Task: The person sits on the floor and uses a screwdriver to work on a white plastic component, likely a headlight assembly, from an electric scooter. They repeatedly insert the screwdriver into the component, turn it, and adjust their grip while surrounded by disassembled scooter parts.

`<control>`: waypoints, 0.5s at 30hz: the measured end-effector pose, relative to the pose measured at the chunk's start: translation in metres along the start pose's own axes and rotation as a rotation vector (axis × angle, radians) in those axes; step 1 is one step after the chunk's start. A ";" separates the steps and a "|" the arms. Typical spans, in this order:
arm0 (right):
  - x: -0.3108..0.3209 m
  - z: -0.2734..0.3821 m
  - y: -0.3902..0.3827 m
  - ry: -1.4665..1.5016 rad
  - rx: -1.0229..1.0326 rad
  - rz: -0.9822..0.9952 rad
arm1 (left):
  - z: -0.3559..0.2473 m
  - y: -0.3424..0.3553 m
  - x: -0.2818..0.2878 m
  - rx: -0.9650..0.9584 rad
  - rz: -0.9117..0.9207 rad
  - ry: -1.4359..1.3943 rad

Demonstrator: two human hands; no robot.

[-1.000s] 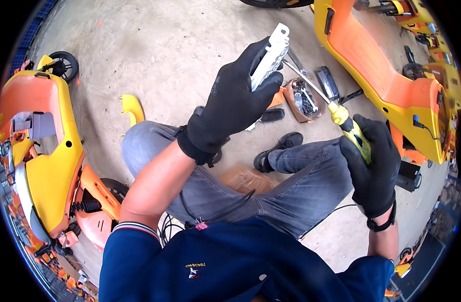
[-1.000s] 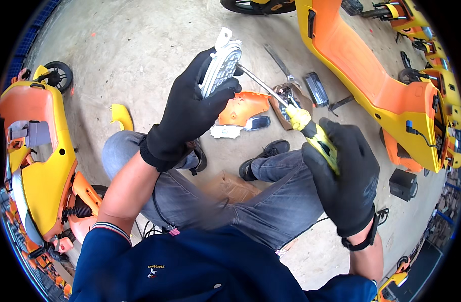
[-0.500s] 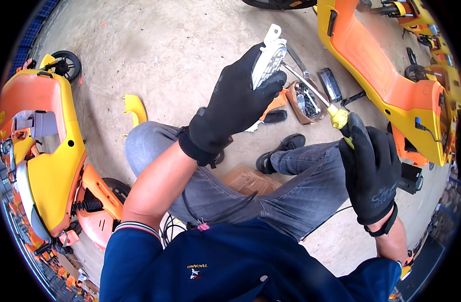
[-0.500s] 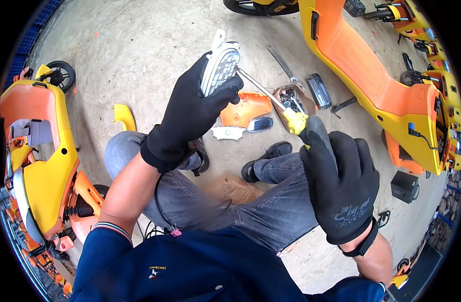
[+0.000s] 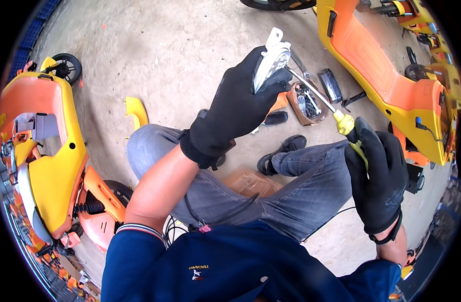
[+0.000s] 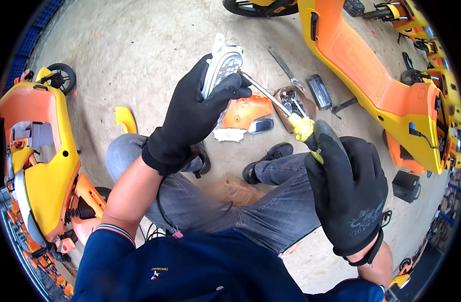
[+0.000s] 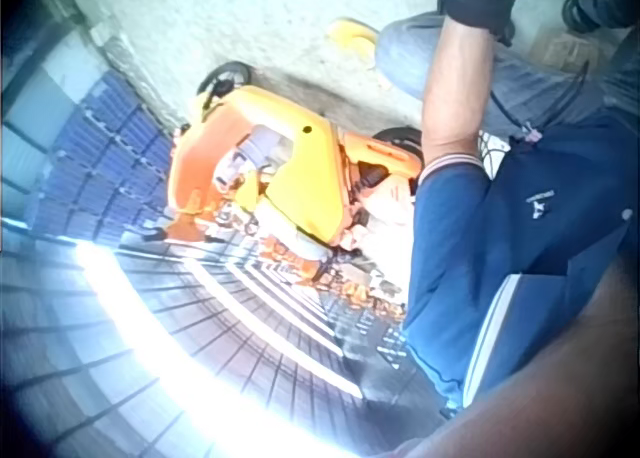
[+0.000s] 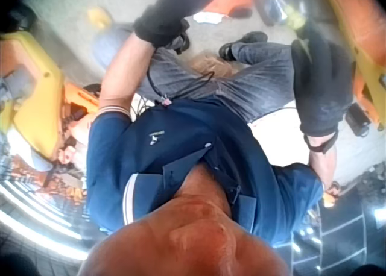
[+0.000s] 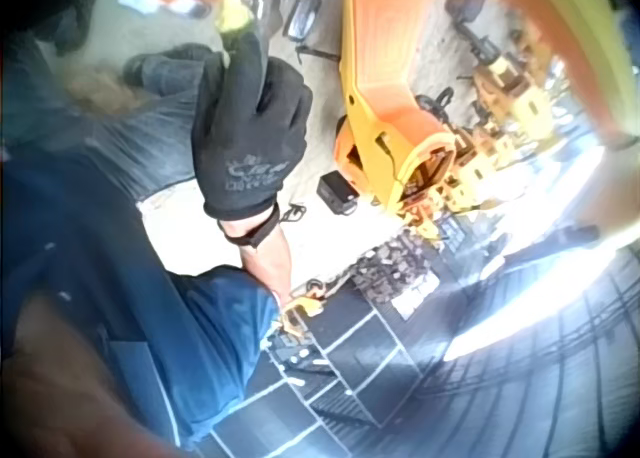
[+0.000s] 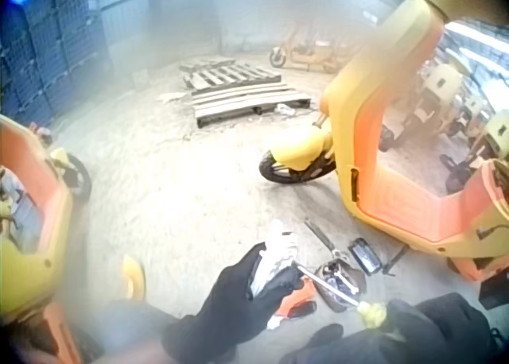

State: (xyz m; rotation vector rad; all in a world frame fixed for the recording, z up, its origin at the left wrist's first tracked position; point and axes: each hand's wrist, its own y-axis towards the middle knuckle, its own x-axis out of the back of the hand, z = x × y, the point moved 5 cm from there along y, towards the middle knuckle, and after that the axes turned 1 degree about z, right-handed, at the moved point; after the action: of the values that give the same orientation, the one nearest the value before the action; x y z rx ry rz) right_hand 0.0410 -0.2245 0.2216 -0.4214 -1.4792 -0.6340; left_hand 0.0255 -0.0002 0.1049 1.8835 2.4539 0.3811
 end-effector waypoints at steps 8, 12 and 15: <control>0.015 0.006 0.000 -0.091 0.059 -0.030 | 0.004 -0.001 -0.003 0.072 0.040 -0.210; 0.016 0.007 -0.002 -0.078 0.045 -0.006 | 0.009 -0.001 -0.003 0.007 -0.017 -0.175; 0.016 0.007 -0.002 -0.027 0.014 0.023 | 0.007 0.000 -0.002 0.019 -0.034 -0.165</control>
State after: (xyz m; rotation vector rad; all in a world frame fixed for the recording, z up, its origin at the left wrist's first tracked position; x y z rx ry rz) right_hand 0.0342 -0.2236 0.2373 -0.4364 -1.5017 -0.6015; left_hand 0.0276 -0.0009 0.0975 1.7983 2.3870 0.1933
